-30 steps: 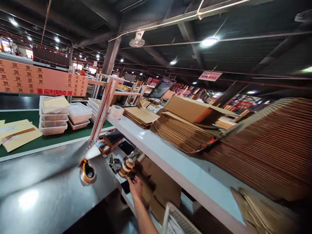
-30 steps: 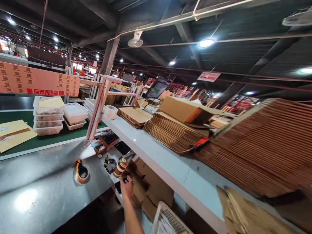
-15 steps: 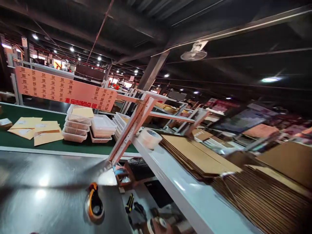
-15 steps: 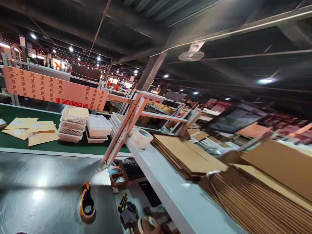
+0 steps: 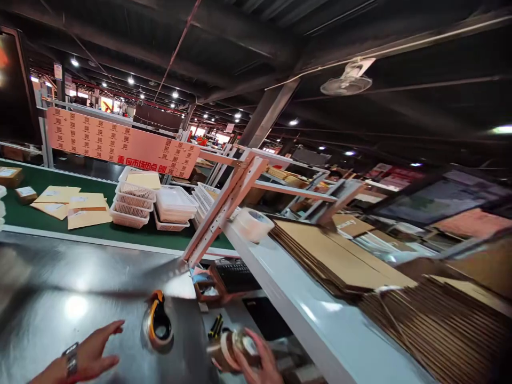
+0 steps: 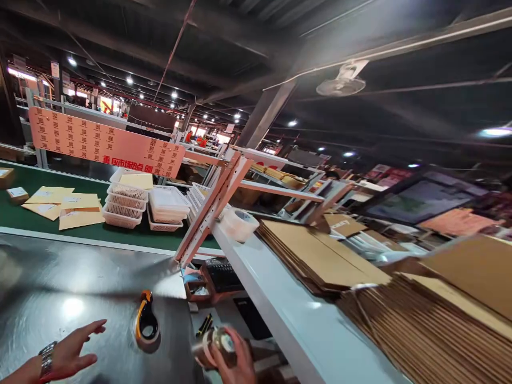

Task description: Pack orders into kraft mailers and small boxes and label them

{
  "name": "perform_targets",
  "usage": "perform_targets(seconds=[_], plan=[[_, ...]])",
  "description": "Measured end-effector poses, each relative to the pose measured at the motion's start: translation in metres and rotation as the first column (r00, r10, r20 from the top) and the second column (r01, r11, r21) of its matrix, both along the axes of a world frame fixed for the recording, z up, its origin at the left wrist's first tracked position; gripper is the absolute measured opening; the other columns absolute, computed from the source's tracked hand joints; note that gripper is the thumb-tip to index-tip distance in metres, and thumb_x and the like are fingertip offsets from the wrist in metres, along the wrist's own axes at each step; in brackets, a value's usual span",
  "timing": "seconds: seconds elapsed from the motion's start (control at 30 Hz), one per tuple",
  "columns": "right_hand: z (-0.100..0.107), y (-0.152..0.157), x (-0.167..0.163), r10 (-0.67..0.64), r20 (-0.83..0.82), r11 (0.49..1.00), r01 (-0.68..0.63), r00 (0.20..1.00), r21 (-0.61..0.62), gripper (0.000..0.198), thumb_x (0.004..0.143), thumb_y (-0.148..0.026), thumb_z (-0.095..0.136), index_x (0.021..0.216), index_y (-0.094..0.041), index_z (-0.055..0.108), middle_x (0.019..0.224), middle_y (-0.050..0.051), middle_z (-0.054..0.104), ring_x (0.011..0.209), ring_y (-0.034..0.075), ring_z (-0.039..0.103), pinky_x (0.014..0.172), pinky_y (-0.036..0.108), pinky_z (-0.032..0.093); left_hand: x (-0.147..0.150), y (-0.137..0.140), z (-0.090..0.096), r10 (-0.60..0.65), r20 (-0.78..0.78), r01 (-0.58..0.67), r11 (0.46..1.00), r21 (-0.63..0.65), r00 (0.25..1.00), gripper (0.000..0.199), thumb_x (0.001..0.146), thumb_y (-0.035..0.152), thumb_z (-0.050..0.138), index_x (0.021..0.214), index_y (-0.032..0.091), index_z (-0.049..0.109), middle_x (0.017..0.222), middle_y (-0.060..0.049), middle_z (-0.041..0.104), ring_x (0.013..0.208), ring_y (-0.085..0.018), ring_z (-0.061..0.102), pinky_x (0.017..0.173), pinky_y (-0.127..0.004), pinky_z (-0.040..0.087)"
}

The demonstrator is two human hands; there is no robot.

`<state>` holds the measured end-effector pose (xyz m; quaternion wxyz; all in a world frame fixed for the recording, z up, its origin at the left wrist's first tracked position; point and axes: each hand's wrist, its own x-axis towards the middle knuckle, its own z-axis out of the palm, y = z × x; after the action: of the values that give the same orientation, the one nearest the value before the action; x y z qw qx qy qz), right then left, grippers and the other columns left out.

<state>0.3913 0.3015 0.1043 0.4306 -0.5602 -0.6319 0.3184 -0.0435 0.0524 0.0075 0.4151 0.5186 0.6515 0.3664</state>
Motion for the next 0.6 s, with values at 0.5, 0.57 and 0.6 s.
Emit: perform_targets(seconds=[0.5,0.57,0.6], plan=[[0.104,-0.125,-0.229,0.772,-0.086,0.632,-0.745,0.63,0.213,0.061,0.097,-0.045,0.082,0.156,-0.035,0.069,0.165,0.01,0.068,0.149,0.033,0.067,0.129,0.052,0.051,0.021,0.03,0.109,-0.023,0.217,-0.062,0.924,0.376,0.976,0.081,0.065,0.021,0.085,0.144,0.022,0.065,0.134,-0.01,0.085,0.115,-0.036,0.081,0.104,-0.046,0.066],[0.098,-0.134,-0.245,0.763,-0.163,0.646,-0.735,0.625,0.205,0.064,0.102,-0.045,0.078,0.163,-0.041,0.061,0.163,0.007,0.07,0.142,0.03,0.073,0.124,0.048,0.058,0.015,0.018,0.112,0.079,0.208,-0.156,0.908,0.388,0.975,0.074,0.064,0.02,0.082,0.136,0.022,0.066,0.127,-0.009,0.086,0.108,-0.034,0.082,0.099,-0.045,0.066],[0.094,-0.138,-0.251,0.755,-0.208,0.655,-0.73,0.621,0.196,0.063,0.103,-0.046,0.077,0.164,-0.043,0.06,0.162,0.006,0.071,0.141,0.029,0.074,0.122,0.047,0.06,0.012,0.014,0.113,0.109,0.208,-0.185,0.902,0.39,0.972,0.073,0.063,0.019,0.082,0.135,0.022,0.066,0.124,-0.009,0.087,0.106,-0.033,0.082,0.097,-0.044,0.066]])
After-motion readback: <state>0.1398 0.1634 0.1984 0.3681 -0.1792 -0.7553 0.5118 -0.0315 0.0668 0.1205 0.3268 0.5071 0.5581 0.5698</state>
